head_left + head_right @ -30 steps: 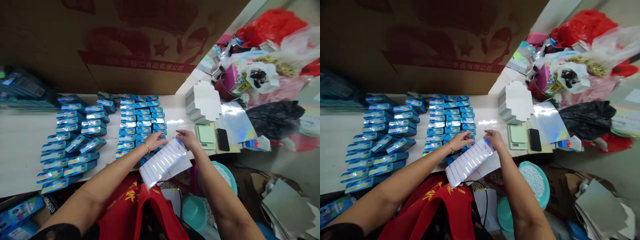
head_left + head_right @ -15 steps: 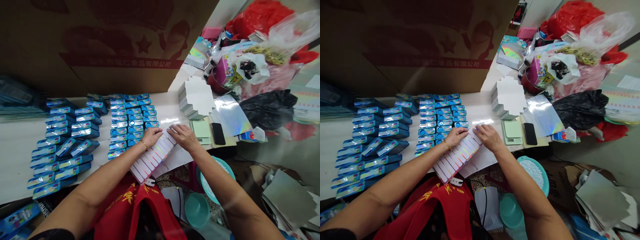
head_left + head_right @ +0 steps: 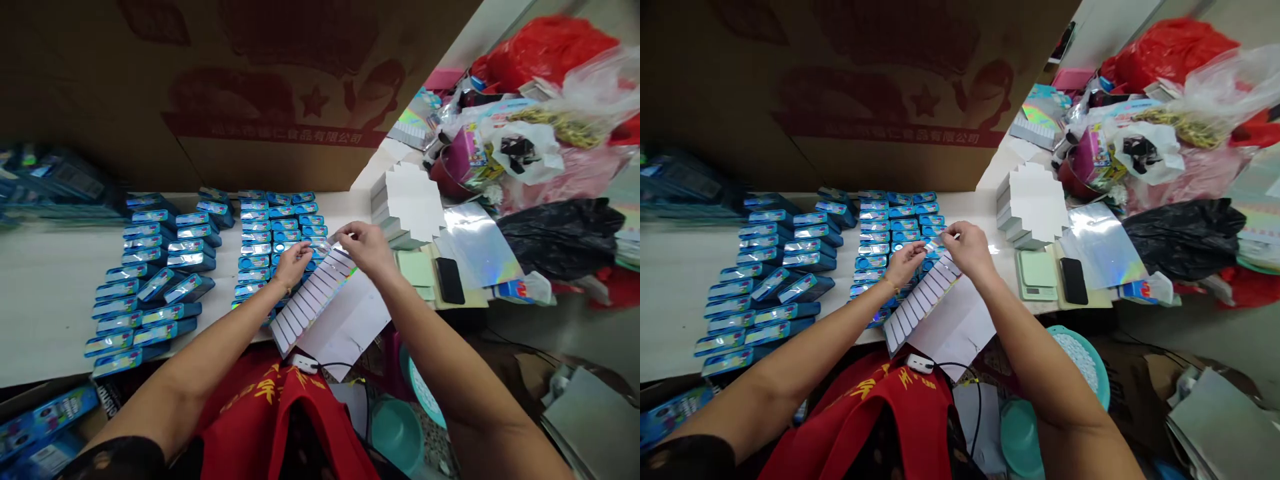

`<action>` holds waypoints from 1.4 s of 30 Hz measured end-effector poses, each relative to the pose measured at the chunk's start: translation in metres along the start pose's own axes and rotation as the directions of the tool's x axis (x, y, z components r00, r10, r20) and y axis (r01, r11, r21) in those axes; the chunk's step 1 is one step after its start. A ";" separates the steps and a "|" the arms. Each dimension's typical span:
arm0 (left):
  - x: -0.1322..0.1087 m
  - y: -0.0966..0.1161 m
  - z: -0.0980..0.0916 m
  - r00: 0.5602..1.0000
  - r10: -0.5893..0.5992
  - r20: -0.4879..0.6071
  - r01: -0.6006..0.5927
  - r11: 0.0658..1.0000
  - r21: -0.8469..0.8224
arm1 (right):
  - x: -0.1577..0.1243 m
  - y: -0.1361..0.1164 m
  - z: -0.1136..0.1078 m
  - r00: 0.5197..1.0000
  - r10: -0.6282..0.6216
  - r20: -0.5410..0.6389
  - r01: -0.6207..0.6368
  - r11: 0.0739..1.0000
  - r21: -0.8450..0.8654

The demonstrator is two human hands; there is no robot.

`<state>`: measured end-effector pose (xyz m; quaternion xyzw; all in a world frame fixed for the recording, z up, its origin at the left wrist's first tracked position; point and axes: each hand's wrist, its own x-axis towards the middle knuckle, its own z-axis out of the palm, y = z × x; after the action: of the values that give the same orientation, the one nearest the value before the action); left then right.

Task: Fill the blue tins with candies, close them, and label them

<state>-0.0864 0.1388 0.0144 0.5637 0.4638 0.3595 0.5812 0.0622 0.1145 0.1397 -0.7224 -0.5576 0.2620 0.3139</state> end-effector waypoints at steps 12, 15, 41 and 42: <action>-0.053 -0.020 -0.105 0.914 -0.233 -0.334 0.125 0.941 -0.314 | -0.012 -0.003 0.150 0.961 0.216 0.174 -0.262 0.911 0.318; -0.042 -0.038 -0.140 0.919 -0.199 -0.341 0.154 0.976 -0.155 | -0.014 -0.004 0.185 0.970 0.215 0.115 -0.238 0.934 0.265; -0.026 -0.096 -0.154 0.911 -0.044 -0.411 0.194 0.924 0.330 | -0.025 -0.028 0.207 0.848 -0.089 0.522 0.441 0.666 -0.602; -0.027 -0.097 -0.155 0.905 -0.036 -0.425 0.206 0.910 0.361 | -0.024 -0.031 0.199 0.831 -0.083 0.550 0.461 0.657 -0.597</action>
<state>-0.2516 0.1533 -0.0680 0.5516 0.6729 0.3301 0.3661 -0.1081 0.1292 0.0308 -0.6027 -0.7785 0.1446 -0.0988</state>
